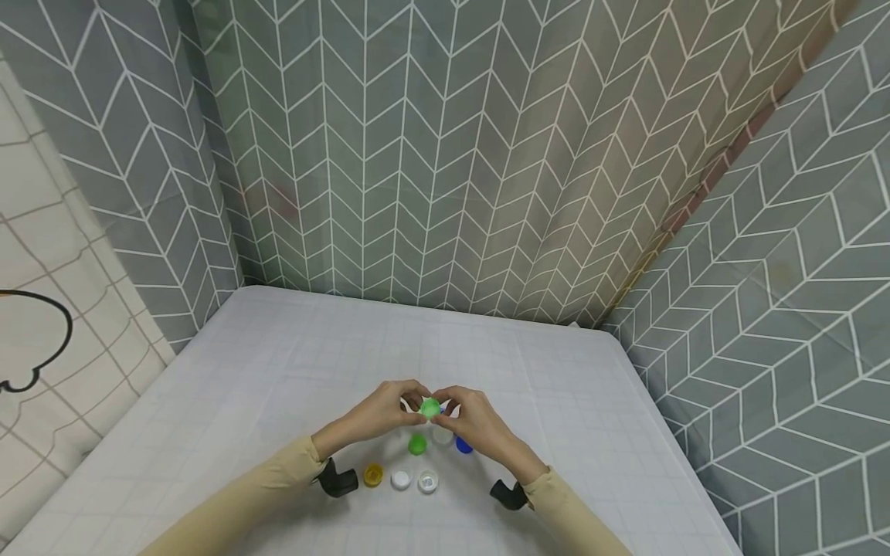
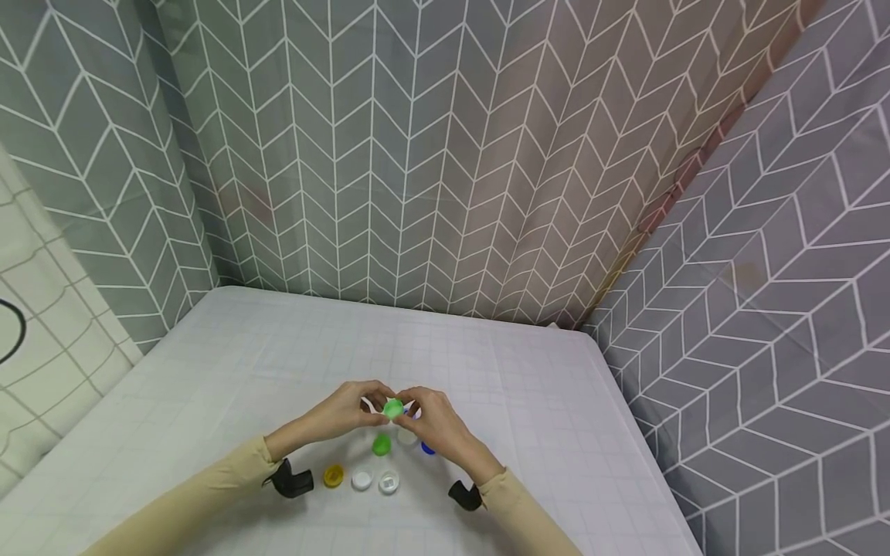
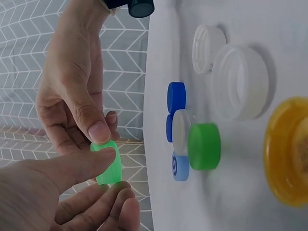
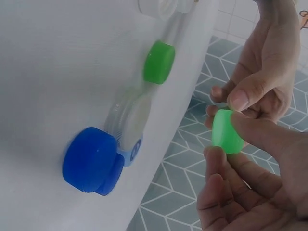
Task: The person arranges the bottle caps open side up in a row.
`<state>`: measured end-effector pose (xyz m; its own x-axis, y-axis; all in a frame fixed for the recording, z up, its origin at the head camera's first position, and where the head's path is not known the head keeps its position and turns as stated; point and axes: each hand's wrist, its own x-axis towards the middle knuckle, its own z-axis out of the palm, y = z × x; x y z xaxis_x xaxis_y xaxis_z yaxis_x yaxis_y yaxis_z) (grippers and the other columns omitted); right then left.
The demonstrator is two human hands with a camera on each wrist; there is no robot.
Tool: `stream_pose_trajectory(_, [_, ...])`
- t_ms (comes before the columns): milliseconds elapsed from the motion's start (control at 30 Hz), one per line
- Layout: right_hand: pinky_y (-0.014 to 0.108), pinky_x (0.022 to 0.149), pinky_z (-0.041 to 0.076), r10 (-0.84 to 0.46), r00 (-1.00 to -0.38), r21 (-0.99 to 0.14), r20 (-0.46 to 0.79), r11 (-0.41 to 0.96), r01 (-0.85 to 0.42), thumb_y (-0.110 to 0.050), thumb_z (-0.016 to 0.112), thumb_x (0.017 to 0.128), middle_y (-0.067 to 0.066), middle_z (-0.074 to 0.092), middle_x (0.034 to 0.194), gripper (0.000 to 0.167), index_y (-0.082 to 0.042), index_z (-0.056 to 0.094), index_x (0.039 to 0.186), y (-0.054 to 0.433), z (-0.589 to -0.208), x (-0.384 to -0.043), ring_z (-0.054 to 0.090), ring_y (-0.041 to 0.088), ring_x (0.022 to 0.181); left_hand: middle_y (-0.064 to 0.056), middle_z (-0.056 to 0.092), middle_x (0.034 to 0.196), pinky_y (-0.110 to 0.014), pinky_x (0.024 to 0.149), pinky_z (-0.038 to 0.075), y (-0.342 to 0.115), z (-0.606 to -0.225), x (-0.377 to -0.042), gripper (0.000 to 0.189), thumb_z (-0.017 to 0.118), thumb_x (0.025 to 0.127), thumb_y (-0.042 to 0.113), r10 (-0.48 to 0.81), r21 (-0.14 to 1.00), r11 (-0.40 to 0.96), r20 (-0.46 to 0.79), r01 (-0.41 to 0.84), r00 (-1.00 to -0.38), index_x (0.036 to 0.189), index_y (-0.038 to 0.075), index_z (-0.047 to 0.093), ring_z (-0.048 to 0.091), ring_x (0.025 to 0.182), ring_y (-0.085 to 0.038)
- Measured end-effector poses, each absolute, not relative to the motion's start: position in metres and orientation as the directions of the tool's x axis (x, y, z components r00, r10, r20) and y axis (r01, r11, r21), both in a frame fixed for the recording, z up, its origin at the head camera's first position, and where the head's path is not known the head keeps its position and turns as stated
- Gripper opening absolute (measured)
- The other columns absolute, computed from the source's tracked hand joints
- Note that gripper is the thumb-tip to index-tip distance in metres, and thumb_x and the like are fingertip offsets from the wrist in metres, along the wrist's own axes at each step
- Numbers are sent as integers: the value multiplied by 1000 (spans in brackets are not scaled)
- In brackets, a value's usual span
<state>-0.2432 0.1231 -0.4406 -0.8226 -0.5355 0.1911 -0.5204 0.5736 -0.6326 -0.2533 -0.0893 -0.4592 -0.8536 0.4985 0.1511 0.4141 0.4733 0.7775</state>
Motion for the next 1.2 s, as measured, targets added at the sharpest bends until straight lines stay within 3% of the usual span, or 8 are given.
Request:
stream_pose_trajectory(133, [19, 62, 49, -534, -823, -626, 195, 578, -524, -18, 73, 86, 2, 70, 105, 28, -8, 66, 112, 126, -438, -241, 62, 11, 83, 7, 68, 89, -26, 76, 51, -86, -458, -249, 31, 76, 83, 22, 500, 759, 486, 165, 433, -850, 110, 10, 66, 62, 82, -6])
stream_pose_trajectory(333, [18, 64, 48, -544, -816, -590, 194, 600, -540, -20, 77, 82, 0, 67, 104, 29, -12, 67, 108, 134, -434, -233, 61, 14, 81, 6, 68, 93, -34, 78, 52, -82, -455, -242, 27, 76, 83, 26, 522, 723, 504, 181, 472, -834, 105, 12, 67, 61, 84, -8])
stream_pose_trajectory(533, [17, 65, 48, -567, -813, -569, 132, 628, -531, -19, 78, 81, 2, 64, 103, 31, -8, 66, 107, 141, -424, -222, 62, 21, 81, 5, 70, 94, -27, 78, 49, -71, -451, -228, 26, 78, 81, 25, 546, 586, 582, 232, 564, -805, 102, 13, 69, 63, 86, -12])
stream_pose_trajectory(733, [17, 65, 47, -603, -796, -504, 46, 674, -540, -20, 79, 80, -3, 65, 93, 29, -9, 66, 103, 146, -418, -208, 61, 15, 79, 8, 67, 84, -27, 76, 42, -61, -454, -210, 26, 80, 79, 30, 588, 426, 627, 291, 652, -755, 98, 15, 69, 56, 79, -6])
stream_pose_trajectory(867, [18, 68, 47, -635, -772, -450, -31, 698, -556, -20, 81, 78, -8, 64, 89, 27, -13, 65, 99, 147, -420, -201, 60, 8, 80, 10, 63, 87, -23, 75, 39, -54, -463, -200, 28, 80, 77, 34, 626, 343, 646, 272, 682, -731, 97, 18, 70, 50, 80, -2])
stream_pose_trajectory(1200, [20, 66, 44, -645, -740, -398, -193, 741, -542, -17, 83, 71, -11, 63, 84, 31, -15, 63, 96, 146, -430, -194, 51, 0, 72, 13, 55, 87, -26, 77, 38, -39, -484, -191, 29, 79, 73, 39, 673, 205, 677, 216, 707, -707, 95, 22, 71, 44, 80, -4])
